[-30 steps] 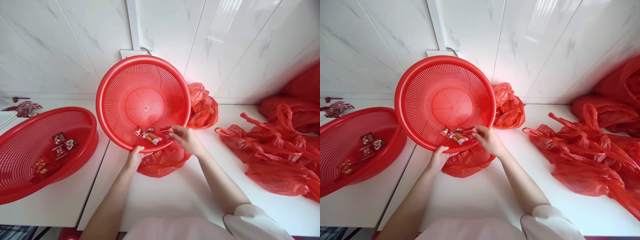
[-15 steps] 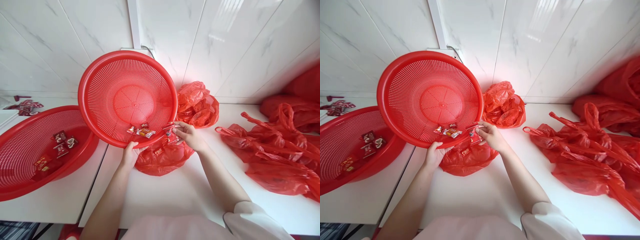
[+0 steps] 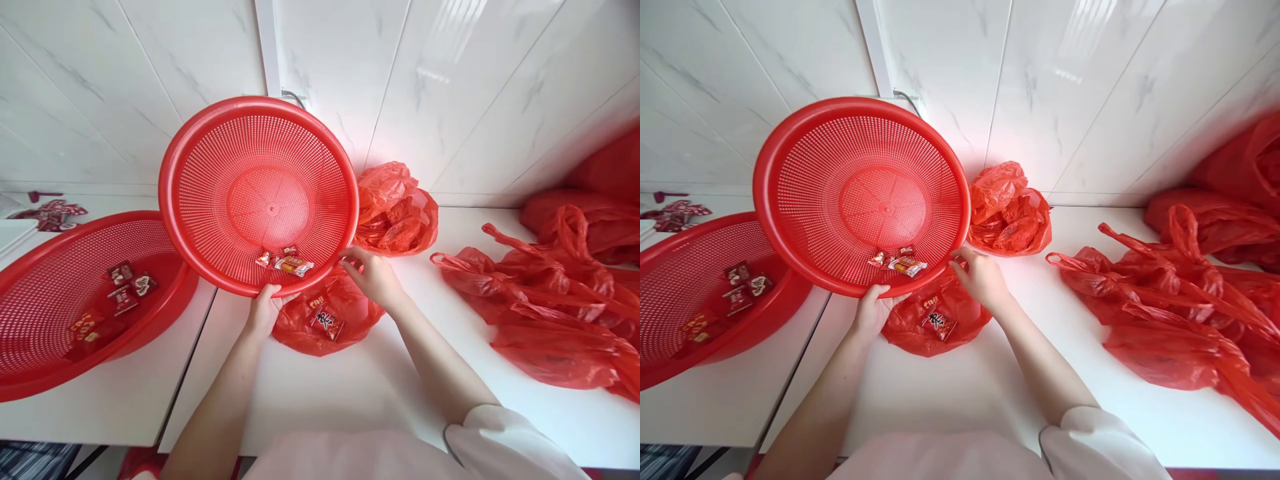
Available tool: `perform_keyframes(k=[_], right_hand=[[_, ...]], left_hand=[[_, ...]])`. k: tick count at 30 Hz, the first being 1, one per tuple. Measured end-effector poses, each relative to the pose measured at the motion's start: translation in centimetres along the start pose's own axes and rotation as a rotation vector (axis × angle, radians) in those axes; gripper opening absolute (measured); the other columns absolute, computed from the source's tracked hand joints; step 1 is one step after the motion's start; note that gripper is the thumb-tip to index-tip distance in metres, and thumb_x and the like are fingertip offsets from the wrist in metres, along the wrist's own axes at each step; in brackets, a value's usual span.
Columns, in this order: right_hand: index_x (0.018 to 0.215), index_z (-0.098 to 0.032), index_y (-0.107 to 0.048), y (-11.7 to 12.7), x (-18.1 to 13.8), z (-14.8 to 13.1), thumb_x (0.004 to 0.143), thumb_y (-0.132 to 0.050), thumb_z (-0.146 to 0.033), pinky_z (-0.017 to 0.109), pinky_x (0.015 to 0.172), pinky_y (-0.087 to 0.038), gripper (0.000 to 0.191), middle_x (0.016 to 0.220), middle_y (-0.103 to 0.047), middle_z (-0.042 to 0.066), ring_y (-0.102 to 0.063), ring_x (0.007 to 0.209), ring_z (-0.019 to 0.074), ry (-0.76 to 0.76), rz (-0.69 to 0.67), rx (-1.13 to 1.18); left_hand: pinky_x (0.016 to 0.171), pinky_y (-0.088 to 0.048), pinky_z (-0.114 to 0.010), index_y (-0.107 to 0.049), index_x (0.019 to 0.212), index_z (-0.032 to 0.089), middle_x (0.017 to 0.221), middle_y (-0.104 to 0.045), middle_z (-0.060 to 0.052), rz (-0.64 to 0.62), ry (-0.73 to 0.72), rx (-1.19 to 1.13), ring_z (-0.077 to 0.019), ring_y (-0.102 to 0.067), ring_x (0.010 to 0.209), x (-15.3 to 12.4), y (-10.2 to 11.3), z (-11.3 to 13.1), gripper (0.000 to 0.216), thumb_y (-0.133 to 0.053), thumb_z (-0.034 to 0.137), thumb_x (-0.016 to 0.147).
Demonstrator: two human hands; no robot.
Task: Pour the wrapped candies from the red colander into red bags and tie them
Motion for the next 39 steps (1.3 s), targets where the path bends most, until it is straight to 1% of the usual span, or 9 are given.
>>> perform_keyframes(k=[3,6,10,12,16,21,24,29,39], right_hand=[[0.102,-0.022,-0.064,0.0,-0.2,-1.0,0.093,-0.047,-0.027,0.032,0.073,-0.049,0.020,0.091,-0.069,0.005,-0.063,0.078,0.0172,0.118,0.032,-0.055],[0.105,-0.021,-0.064,-0.8,-0.6,-2.2,0.094,-0.046,-0.033,0.036,0.080,-0.049,0.024,0.099,-0.068,0.009,-0.063,0.090,0.0219,0.211,-0.037,-0.109],[0.131,-0.021,-0.050,-2.7,-1.1,-3.3,0.090,-0.053,-0.045,0.050,0.098,-0.040,0.047,0.112,-0.066,0.012,-0.058,0.108,0.0290,0.296,-0.150,-0.137],[0.137,-0.022,-0.043,-3.4,-1.2,-3.3,0.089,-0.056,-0.043,0.050,0.095,-0.042,0.055,0.112,-0.066,0.013,-0.059,0.107,0.0294,0.240,-0.193,-0.091],[0.126,-0.026,-0.049,-3.5,-1.0,-2.6,0.087,-0.059,-0.032,0.039,0.090,-0.049,0.042,0.117,-0.065,0.008,-0.062,0.106,0.0226,0.093,-0.241,0.288],[0.112,-0.021,-0.057,-2.6,-0.4,-1.4,0.088,-0.053,-0.048,0.033,0.073,-0.055,0.036,0.101,-0.070,0.008,-0.067,0.081,0.0181,-0.253,-0.279,0.920],[0.103,-0.018,-0.064,-2.4,-0.2,-0.9,0.085,-0.059,-0.051,0.031,0.067,-0.055,0.038,0.096,-0.070,0.008,-0.067,0.073,0.0162,-0.358,-0.310,1.121],[0.097,-0.018,-0.071,-2.1,-0.2,-0.4,0.076,-0.072,-0.043,0.028,0.070,-0.052,0.033,0.078,-0.071,0.003,-0.064,0.066,0.0130,-0.340,-0.282,1.059],[0.106,-0.024,-0.073,-1.2,-0.5,-1.3,0.079,-0.068,-0.046,0.032,0.073,-0.049,0.036,0.094,-0.073,0.001,-0.065,0.081,0.0201,-0.140,-0.148,0.633]], left_hand=[[0.086,-0.054,-0.047,-0.066,0.089,0.012,0.085,-0.072,-0.008,-0.036,0.017,-0.016,-0.0305,-0.066,0.098,-0.4,-0.4,-0.3,0.022,-0.061,0.018,0.068],[0.088,-0.053,-0.049,-0.067,0.096,0.012,0.094,-0.072,-0.009,-0.086,0.064,-0.010,-0.0325,-0.065,0.102,-0.9,-1.0,-0.7,0.029,-0.061,0.017,0.068],[0.089,-0.053,-0.049,-0.065,0.109,0.012,0.108,-0.070,-0.011,-0.153,0.120,0.013,-0.0331,-0.063,0.106,-1.5,-1.5,-1.3,0.040,-0.061,0.018,0.070],[0.090,-0.053,-0.049,-0.065,0.112,0.012,0.111,-0.069,-0.012,-0.191,0.143,0.024,-0.0331,-0.063,0.108,-1.7,-1.5,-1.5,0.042,-0.061,0.018,0.071],[0.090,-0.053,-0.047,-0.063,0.117,0.014,0.116,-0.067,-0.012,-0.223,0.138,0.032,-0.0332,-0.061,0.112,-1.4,-1.2,-1.4,0.044,-0.060,0.018,0.073],[0.091,-0.053,-0.045,-0.067,0.109,0.015,0.109,-0.070,-0.009,-0.120,0.037,0.038,-0.0321,-0.061,0.112,-0.7,-0.4,-0.5,0.037,-0.060,0.017,0.072],[0.091,-0.052,-0.046,-0.067,0.105,0.014,0.105,-0.071,-0.010,-0.086,-0.001,0.029,-0.0317,-0.061,0.111,-0.5,-0.3,0.1,0.035,-0.060,0.016,0.071],[0.089,-0.052,-0.046,-0.066,0.102,0.012,0.105,-0.071,-0.011,-0.075,0.012,-0.002,-0.0314,-0.063,0.106,-0.5,-0.5,0.8,0.034,-0.060,0.018,0.069],[0.089,-0.053,-0.045,-0.068,0.087,0.010,0.097,-0.073,-0.013,-0.053,0.032,-0.020,-0.0313,-0.063,0.107,-0.2,-0.1,0.7,0.022,-0.059,0.021,0.070]])
Point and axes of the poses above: each hand's wrist, its own x-axis towards the middle knuckle, its own y-axis out of the back of the hand, z = x × y, the point moved 2 cm from there along x, towards the middle knuckle
